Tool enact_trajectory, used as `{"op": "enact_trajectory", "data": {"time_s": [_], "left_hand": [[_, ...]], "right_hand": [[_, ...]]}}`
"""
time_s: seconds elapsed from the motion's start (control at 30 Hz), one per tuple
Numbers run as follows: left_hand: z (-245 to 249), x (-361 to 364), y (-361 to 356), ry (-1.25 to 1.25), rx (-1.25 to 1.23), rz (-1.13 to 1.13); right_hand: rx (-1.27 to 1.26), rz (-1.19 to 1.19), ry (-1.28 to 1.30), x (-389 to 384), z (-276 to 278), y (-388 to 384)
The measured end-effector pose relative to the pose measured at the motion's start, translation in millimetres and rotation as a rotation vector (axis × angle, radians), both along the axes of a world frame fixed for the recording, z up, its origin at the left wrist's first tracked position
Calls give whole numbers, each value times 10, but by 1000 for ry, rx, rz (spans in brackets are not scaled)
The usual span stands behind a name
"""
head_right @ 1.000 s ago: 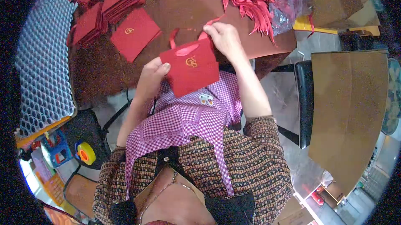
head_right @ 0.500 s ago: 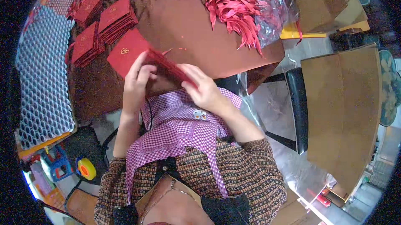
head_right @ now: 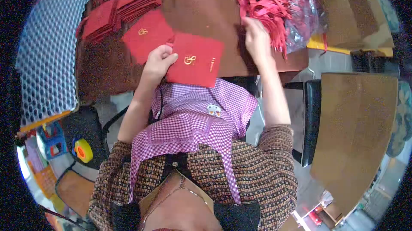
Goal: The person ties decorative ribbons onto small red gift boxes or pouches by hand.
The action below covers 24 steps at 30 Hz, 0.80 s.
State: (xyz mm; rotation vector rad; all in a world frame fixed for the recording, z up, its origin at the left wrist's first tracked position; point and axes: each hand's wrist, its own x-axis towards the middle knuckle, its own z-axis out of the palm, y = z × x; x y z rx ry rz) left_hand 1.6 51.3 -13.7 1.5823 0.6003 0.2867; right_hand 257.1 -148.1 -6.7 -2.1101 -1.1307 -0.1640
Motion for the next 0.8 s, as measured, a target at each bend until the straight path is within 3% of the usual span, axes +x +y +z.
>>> {"op": "enact_trajectory", "data": {"time_s": [0.03,0.1,0.27,0.37,0.43,0.5,0.57,0.63,0.8], "left_hand": [[4,7,13,5,-3,19],[32,23,-19,27,-131,35],[-23,21,-85,-53,-223,88],[23,23,-102,-76,-280,84],[-5,22,-68,-28,-262,11],[-53,52,-79,-14,-280,36],[-83,62,-96,-1,-292,59],[-87,57,-92,20,-203,49],[-66,60,-143,-2,-191,84]], "right_hand": [[-75,-4,-191,122,24,42],[-253,34,-317,271,36,100],[-372,135,-289,483,-70,153],[-298,114,-298,370,-24,159],[-37,255,-303,49,164,251],[120,374,35,-184,61,309],[187,289,842,-628,132,343],[145,382,475,-838,92,410],[120,320,171,-1120,11,554]]}}
